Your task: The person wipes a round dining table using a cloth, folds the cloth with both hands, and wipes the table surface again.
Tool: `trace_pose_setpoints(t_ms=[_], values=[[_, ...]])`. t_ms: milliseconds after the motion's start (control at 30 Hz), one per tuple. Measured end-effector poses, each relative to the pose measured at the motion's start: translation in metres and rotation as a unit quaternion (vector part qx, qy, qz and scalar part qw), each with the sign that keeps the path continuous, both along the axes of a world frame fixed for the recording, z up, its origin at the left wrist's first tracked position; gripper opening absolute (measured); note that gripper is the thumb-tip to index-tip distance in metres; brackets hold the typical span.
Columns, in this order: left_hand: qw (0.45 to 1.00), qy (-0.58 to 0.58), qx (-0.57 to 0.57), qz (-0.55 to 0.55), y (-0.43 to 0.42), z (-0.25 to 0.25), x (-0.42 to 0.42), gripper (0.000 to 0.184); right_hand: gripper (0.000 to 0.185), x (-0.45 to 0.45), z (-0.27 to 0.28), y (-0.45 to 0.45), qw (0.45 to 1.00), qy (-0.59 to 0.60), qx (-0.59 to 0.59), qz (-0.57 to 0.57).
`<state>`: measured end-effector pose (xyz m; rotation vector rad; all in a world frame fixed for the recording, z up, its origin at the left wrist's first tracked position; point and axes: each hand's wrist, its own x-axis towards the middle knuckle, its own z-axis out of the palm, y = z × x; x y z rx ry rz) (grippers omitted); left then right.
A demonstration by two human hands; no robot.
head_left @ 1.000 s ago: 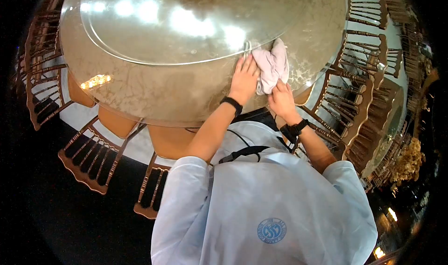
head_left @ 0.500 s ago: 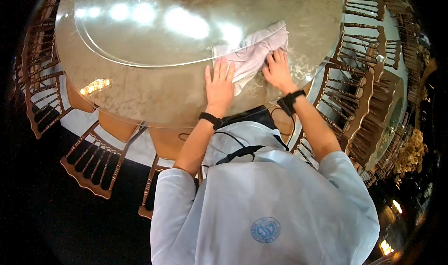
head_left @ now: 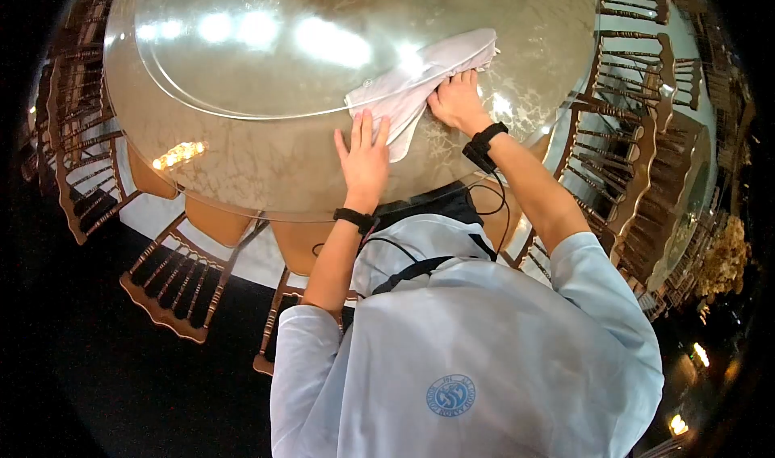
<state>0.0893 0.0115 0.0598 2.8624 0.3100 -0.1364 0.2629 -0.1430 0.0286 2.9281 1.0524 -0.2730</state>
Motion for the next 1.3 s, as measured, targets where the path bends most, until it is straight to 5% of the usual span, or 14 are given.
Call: trace_pose_setpoints(t_ms=[267,500,800,1133,1300], values=[[1.0,-0.023,0.001,0.013,0.014,0.009,0.0,0.051,0.051,-0.011,0.013,0.004,0.999,-0.014,0.019,-0.029],[0.999,-0.02,0.014,0.025,0.018,0.001,0.0,0.051,0.049,-0.044,0.041,-0.027,0.983,-0.004,0.186,-0.012],[0.999,-0.025,0.012,0.019,0.025,0.007,-0.005,0.051,0.042,-0.01,0.021,-0.012,0.982,0.02,0.18,0.05],[0.994,0.021,0.075,0.079,0.083,0.006,-0.042,0.055,0.059,-0.039,0.023,0.058,0.99,0.064,0.066,0.104],[0.98,0.065,0.114,0.149,0.128,0.009,-0.106,0.054,0.057,-0.09,0.007,0.115,0.974,0.082,0.142,0.158]])
